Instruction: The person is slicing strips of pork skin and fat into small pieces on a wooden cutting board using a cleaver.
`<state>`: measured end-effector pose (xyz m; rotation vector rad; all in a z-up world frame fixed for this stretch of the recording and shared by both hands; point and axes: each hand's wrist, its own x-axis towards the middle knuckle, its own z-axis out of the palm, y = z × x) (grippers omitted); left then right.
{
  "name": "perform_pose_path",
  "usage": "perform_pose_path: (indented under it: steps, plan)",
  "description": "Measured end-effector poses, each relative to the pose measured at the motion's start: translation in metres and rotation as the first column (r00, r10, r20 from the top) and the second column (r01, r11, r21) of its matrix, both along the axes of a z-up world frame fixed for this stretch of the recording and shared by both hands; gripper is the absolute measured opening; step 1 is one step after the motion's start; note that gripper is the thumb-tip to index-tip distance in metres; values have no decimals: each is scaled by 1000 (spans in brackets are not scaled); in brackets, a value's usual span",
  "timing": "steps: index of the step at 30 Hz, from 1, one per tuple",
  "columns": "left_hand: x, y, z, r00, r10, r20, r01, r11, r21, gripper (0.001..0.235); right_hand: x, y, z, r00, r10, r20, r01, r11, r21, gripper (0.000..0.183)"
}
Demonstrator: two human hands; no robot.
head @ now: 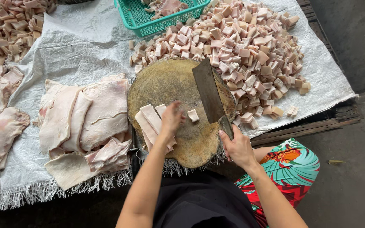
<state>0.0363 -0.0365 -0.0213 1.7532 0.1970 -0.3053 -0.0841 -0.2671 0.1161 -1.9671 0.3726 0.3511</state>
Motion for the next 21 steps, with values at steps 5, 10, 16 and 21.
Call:
perform_pose_path:
  steps: [5, 10, 16, 21]
  plan:
    - [32, 80, 5, 999, -30, 34, 11, 886, 463, 47, -14, 12, -4, 995, 102, -19, -102, 994, -24, 37]
    - [39, 84, -10, 938, -344, 33, 207, 634, 745, 48, -18, 20, -35, 980, 174, -94, -184, 976, -116, 48]
    - [24, 58, 49, 895, -440, -75, 376, 654, 656, 39, -14, -13, -55, 992, 126, 27, -109, 934, -341, 44]
    - [16, 20, 80, 978, -207, -30, 209, 954, 217, 38, -9, -12, -34, 992, -15, -123, -21, 958, -286, 47]
